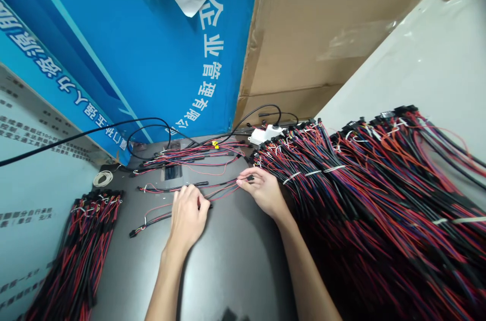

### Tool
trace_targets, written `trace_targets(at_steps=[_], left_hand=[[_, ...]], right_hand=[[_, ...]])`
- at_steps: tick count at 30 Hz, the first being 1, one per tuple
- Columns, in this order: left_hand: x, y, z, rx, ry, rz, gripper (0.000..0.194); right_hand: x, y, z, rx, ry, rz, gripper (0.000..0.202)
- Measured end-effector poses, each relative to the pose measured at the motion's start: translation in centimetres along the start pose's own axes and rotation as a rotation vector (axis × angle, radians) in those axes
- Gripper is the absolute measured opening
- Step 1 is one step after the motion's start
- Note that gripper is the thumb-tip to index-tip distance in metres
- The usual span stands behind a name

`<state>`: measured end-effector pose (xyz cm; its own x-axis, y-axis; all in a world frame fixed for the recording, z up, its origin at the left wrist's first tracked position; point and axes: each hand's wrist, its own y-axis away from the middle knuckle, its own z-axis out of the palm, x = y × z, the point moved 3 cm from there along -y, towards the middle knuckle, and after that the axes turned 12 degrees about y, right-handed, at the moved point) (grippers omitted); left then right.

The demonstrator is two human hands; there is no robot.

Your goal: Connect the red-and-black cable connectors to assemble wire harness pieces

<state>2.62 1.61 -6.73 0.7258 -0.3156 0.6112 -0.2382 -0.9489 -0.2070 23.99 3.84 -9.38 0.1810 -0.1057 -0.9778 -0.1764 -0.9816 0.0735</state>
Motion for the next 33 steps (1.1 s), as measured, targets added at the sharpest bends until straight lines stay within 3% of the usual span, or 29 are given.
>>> trace_targets(at_steps=[13, 20, 33], left_hand=[[-0.06, 0.04, 0.23, 0.151, 0.103, 0.084, 0.033], [-0.18, 0.03, 0.45, 0.179, 0.093, 0.029, 0.032], [-0.27, 0.25, 0.2, 0.217, 0.114, 0.104, 0.031]], right_hand=[[-0.23, 0.24, 0.41, 0.008, 0.021, 0.002, 0.05], [-0.12, 0.26, -0.01, 0.0, 0.022, 0.015, 0.048], [-0.05, 0.29, -0.14, 0.011, 0.031, -0.02, 0.047]])
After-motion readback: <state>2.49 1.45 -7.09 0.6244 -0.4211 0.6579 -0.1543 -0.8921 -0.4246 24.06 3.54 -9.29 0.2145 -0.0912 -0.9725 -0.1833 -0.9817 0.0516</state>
